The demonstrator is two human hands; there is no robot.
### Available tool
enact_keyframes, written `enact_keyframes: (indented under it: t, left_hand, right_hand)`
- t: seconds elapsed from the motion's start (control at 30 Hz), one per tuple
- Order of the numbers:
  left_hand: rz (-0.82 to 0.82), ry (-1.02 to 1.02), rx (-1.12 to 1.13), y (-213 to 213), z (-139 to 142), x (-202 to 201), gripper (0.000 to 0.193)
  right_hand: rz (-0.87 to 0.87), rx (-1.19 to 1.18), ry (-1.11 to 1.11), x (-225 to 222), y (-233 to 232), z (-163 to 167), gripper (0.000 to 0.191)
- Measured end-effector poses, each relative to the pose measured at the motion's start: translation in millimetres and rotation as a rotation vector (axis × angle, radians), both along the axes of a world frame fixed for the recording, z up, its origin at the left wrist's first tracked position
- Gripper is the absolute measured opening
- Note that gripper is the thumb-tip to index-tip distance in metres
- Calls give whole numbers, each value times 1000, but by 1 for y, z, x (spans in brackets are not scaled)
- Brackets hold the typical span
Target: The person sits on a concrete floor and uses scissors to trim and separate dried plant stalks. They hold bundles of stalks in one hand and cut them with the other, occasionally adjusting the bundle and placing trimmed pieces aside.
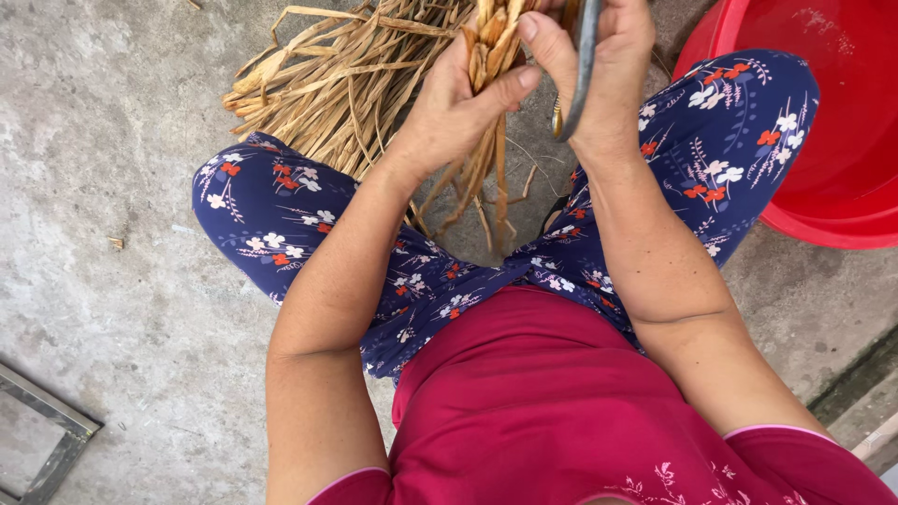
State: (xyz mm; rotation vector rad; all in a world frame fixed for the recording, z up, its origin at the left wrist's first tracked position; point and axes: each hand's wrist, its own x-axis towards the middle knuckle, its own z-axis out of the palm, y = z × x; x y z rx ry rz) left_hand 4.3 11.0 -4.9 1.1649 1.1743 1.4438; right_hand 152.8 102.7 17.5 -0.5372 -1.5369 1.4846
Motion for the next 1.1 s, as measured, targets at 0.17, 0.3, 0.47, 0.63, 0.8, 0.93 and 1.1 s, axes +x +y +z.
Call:
enact_keyframes:
  t: [0.17,0.3,0.47,0.63,0.8,0.93,1.1]
  left_hand:
    - [-47,-296,-122,-6,4,-11,37]
    - [88,-169,-62,-4,6,-18,33]
    - [70,-65,102,-1,8,-13,29]
    - [119,11,-15,-5,10,-13,17]
    - [105,32,-13,-7,9,-16,19]
    - [131,-51,-26,-5,6,-10,23]
    - [167,-199,-22,-6,8,-17,22]
  right_hand:
    - [112,-184,56,10,7,6,17]
    - [144,-170,73,13,9,10,18]
    - [61,-81,-17,10,6,15,22]
    - [49,16,-56,9,2,16,27]
    - [89,77,-58,9,5,8,23]
    - [82,87,-32,9,4,2,23]
    - [86,147,-58,2,1,1,38]
